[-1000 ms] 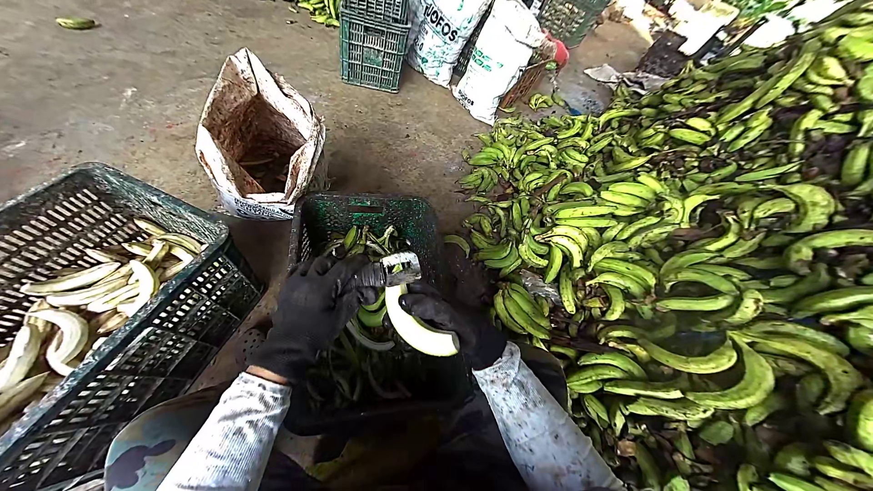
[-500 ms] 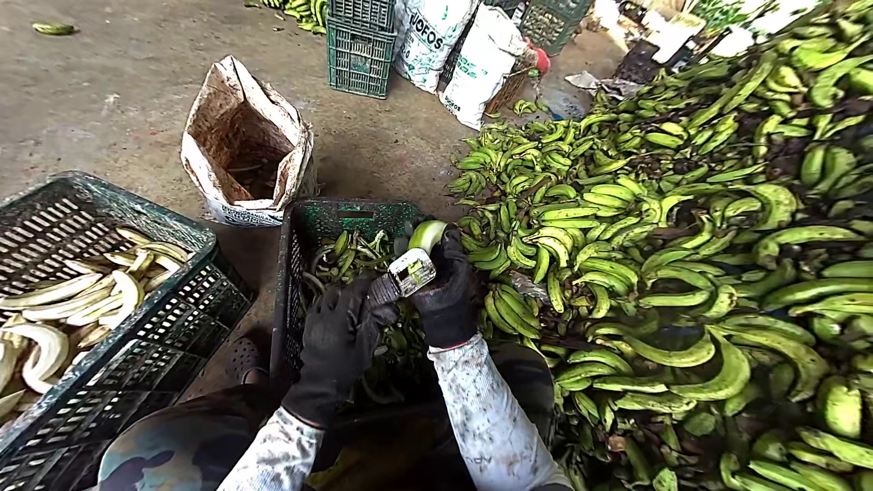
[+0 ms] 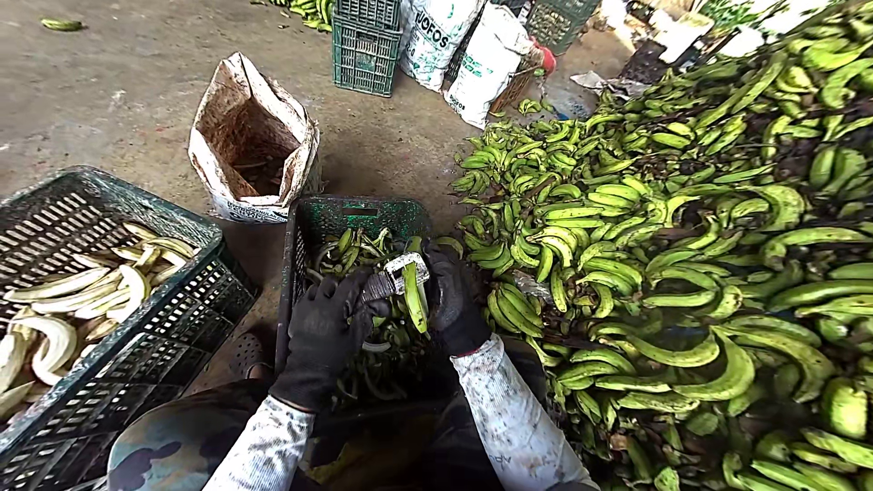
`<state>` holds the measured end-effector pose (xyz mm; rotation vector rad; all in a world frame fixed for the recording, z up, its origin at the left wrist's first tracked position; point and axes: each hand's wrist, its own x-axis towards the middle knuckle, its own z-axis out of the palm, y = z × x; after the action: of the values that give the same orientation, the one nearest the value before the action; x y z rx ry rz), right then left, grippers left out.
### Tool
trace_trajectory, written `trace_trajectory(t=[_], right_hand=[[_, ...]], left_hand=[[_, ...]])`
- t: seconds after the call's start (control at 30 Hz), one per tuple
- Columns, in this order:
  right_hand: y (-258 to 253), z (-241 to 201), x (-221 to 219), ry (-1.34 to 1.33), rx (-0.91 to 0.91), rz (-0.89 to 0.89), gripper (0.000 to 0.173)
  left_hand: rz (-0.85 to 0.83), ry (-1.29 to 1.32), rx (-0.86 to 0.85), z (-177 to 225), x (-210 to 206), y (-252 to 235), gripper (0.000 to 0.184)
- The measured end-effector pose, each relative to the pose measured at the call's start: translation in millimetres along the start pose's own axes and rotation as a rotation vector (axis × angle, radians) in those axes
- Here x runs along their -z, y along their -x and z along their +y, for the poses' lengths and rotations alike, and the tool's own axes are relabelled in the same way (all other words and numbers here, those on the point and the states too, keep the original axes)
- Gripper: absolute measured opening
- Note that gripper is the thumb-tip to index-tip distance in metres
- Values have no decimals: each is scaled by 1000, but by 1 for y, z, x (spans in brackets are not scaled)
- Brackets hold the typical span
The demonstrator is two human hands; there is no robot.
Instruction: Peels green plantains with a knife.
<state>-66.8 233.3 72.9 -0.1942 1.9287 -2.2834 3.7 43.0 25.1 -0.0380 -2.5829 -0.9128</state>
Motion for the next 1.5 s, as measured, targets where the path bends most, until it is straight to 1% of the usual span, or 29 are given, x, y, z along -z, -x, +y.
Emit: trace_trajectory(t=[0.07, 0.13, 0.2, 0.27, 0.33, 0.4, 0.43, 0.5, 0.53, 0.6, 0.63, 0.7, 0.73, 0.77, 0.83, 0.9, 0.93, 1.0, 1.03, 1.07, 1.13, 1.17, 1.2, 1.27, 1.33, 1.37, 1.43, 1.5], right_hand=[[5, -6, 0, 328, -6, -25, 32], [9, -9, 2, 513, -12, -146, 36], [2, 8, 14, 520, 39, -260, 39], [-1, 15, 15, 517, 8, -359, 43], [2, 13, 11, 538, -44, -421, 46], [5, 16, 13, 481, -91, -421, 50], [3, 21, 14, 382, -109, -368, 49], [-3, 26, 16, 129, -180, -251, 44], [-6, 26, 18, -25, -223, -202, 40], [-12, 29, 23, -382, -291, -125, 43], [-14, 31, 26, -521, -288, -132, 44], [-16, 38, 32, -711, -291, -126, 44], [-15, 40, 34, -757, -312, -96, 45], [-13, 44, 39, -741, -301, -79, 46], [-10, 53, 52, -640, -254, -116, 46], [-12, 64, 63, -674, -276, -158, 44], [-13, 67, 64, -675, -302, -171, 43], [-9, 57, 47, -613, -358, -93, 41], [-8, 46, 32, -576, -406, -36, 40], [-7, 42, 21, -528, -409, -20, 39], [-4, 45, 12, -383, -284, -66, 32], [-1, 47, 11, -311, -220, -110, 32], [1, 47, 11, -257, -189, -169, 32], [4, 46, 9, -293, -243, -251, 37], [5, 41, 11, -318, -265, -308, 42], [4, 40, 13, -296, -247, -302, 42], [2, 41, 19, -175, -159, -250, 40], [0, 45, 25, 5, -62, -194, 37]], left_hand=[[-58, 20, 65, 3, 2, -3, 50], [-125, 76, 151, 1, 5, -7, 47], [-165, 112, 181, 0, 6, -9, 47], [-182, 155, 226, -2, 4, -9, 44], [-216, 194, 321, -8, 2, -13, 43], [-262, 217, 371, -12, 4, -13, 49], [-273, 217, 373, -11, 6, -12, 52], [-263, 203, 320, -8, 5, -8, 51], [-247, 174, 256, -6, 3, -6, 49], [-179, 71, 63, 0, -6, 0, 48], [-140, 13, -36, 3, -11, 3, 50], [-93, -53, -187, 2, -22, 10, 53], [-69, -73, -248, 1, -26, 13, 56], [-50, -84, -292, 0, -29, 14, 58], [-9, -98, -361, 1, -33, 16, 57], [13, -118, -384, 1, -36, 16, 55], [6, -127, -369, 2, -36, 17, 53], [-59, -112, -264, 6, -37, 18, 50], [-120, -70, -165, 9, -36, 18, 48], [-197, 2, -31, 13, -34, 15, 47], [-329, 201, 262, 13, -30, 8, 44], [-354, 306, 387, 11, -29, 5, 43], [-352, 401, 494, 9, -28, 2, 41], [-300, 586, 650, 1, -28, 0, 40], [-259, 720, 715, -10, -30, 3, 38], [-236, 731, 713, -12, -29, 5, 37], [-237, 596, 607, -11, -22, 6, 44], [-232, 397, 441, -6, -16, 7, 50]])
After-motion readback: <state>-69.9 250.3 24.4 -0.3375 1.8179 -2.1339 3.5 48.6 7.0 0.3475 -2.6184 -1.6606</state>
